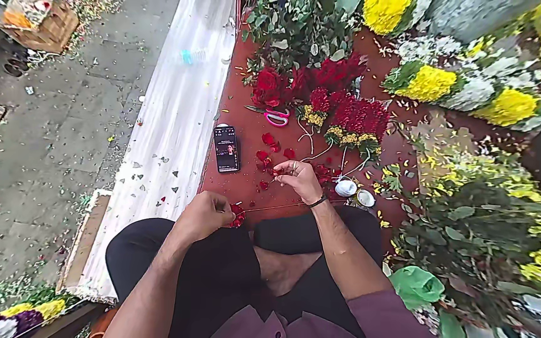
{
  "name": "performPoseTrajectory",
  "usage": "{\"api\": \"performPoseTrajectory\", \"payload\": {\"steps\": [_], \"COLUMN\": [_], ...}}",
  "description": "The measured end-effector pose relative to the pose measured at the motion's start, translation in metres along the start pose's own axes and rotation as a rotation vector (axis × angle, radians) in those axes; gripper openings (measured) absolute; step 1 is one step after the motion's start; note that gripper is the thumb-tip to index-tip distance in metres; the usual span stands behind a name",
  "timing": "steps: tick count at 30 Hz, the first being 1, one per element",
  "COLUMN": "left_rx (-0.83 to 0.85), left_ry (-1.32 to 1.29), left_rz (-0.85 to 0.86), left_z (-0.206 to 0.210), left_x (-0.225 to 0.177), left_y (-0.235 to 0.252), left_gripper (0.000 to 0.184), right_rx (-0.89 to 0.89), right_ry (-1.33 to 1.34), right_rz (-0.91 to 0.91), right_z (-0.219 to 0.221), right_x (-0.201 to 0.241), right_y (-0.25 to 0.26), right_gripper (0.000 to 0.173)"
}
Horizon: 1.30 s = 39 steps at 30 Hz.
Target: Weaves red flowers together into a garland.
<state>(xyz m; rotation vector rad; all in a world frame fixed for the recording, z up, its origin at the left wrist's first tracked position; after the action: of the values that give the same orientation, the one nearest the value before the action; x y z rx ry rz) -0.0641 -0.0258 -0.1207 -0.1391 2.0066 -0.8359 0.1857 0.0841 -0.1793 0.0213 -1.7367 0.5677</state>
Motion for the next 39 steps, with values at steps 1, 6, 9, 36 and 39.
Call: {"api": "performPoseTrajectory", "payload": {"steps": [1, 6, 9, 36, 39], "left_rx": [-0.001, -0.028, -0.066, 0.043, 0.066], "left_ry": [-0.002, -0.005, 0.002, -0.264, -0.235], "left_rz": [0.001, -0.006, -0.003, 0.048, 0.111], "left_z": [0.000, -0.002, -0.005, 0.021, 0.023], "left_x": [0.000, 0.001, 0.001, -0.007, -0.010], "left_y": [0.000, 0.000, 0.001, 0.009, 0.011], "left_gripper": [0.015, 0.017, 0.016, 0.019, 0.016], "right_rx": [0.015, -0.047, -0.091, 0.183, 0.188], "right_ry": [-0.013, -0.051, 0.001, 0.216, 0.201], "right_rz": [-0.022, -0.068, -0.043, 0.169, 0.188], "right_z": [0.003, 0.006, 0.008, 0.095, 0.095], "right_x": [0.003, 0.007, 0.013, 0.036, 0.034], "right_y": [-0.003, -0.007, -0.018, -0.067, -0.068], "right_gripper": [0.029, 0.011, 0.011, 0.048, 0.049]}}
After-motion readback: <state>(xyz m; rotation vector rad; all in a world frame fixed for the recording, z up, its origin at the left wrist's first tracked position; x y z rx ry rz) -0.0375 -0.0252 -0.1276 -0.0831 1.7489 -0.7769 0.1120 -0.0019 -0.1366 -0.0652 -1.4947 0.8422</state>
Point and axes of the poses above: each hand's wrist, its own y-axis towards the middle knuckle, its own z-axis out of the palm, x = y × z, the point moved 10 cm from there along y, towards the middle knuckle, and after that the axes turned 3 degrees about z, right-handed, at the moved point
